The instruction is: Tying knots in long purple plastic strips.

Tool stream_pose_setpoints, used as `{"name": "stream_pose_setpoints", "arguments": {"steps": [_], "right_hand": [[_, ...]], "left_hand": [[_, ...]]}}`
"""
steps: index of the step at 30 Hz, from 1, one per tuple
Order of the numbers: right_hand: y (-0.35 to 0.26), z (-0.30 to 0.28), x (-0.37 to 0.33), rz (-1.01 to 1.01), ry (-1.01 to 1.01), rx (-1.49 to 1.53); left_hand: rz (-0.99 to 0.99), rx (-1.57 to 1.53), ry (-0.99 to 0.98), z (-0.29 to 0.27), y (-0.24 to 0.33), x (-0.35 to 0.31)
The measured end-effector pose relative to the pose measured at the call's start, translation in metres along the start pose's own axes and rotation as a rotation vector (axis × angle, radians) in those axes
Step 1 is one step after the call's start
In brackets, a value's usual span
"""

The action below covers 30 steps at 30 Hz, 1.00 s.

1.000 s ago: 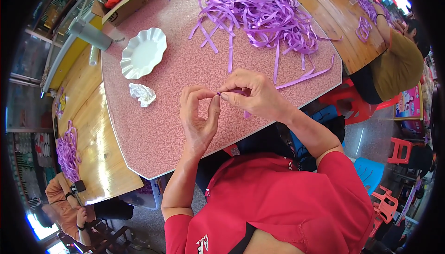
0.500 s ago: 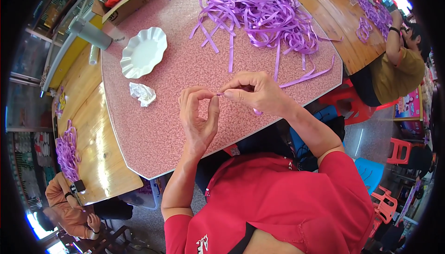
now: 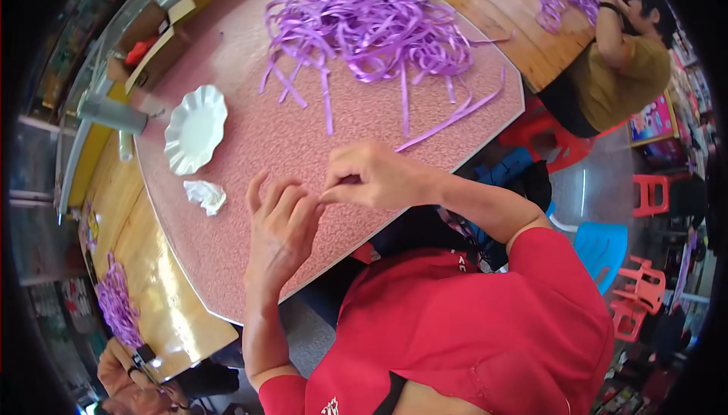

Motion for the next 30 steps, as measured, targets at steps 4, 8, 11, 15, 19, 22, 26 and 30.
{"name": "stream_pose_setpoints", "arguments": {"steps": [4,8,11,15,19,22,26,30], "right_hand": [[-0.001,0.010,-0.006,-0.055,-0.069,0.110],[0.000,0.027,-0.010,-0.072,-0.083,0.223],[0.004,0.037,-0.008,-0.259,-0.018,0.134],[0.017,-0.009,-0.009,-0.331,0.269,-0.238],[0.047,-0.061,-0.030,-0.163,0.240,-0.323],[0.048,-0.069,-0.039,-0.110,0.207,-0.599],[0.052,-0.057,-0.049,-0.126,0.211,-0.711],[0.032,-0.043,-0.041,-0.023,0.110,-0.314]], "left_hand": [[-0.018,-0.327,-0.035,-0.008,-0.006,-0.014],[-0.085,-0.523,-0.042,-0.008,-0.010,-0.036],[-0.177,-0.543,-0.020,-0.012,-0.017,-0.053],[-0.396,-0.205,-0.144,-0.025,-0.037,-0.087],[-0.626,0.045,-0.046,-0.030,-0.040,-0.093],[-0.612,0.062,0.015,-0.023,-0.037,-0.081],[-0.359,-0.093,0.046,0.017,-0.007,-0.027],[-0.145,-0.127,0.086,0.047,0.029,0.022]]}}
Point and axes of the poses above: each hand's wrist, its own x-axis towards the middle knuckle, its own z-axis out of the palm, y = z × x, the point moved 3 cm from there along x, towards the middle knuckle, and after that the axes turned 8 degrees about z, right-handed, at the moved point
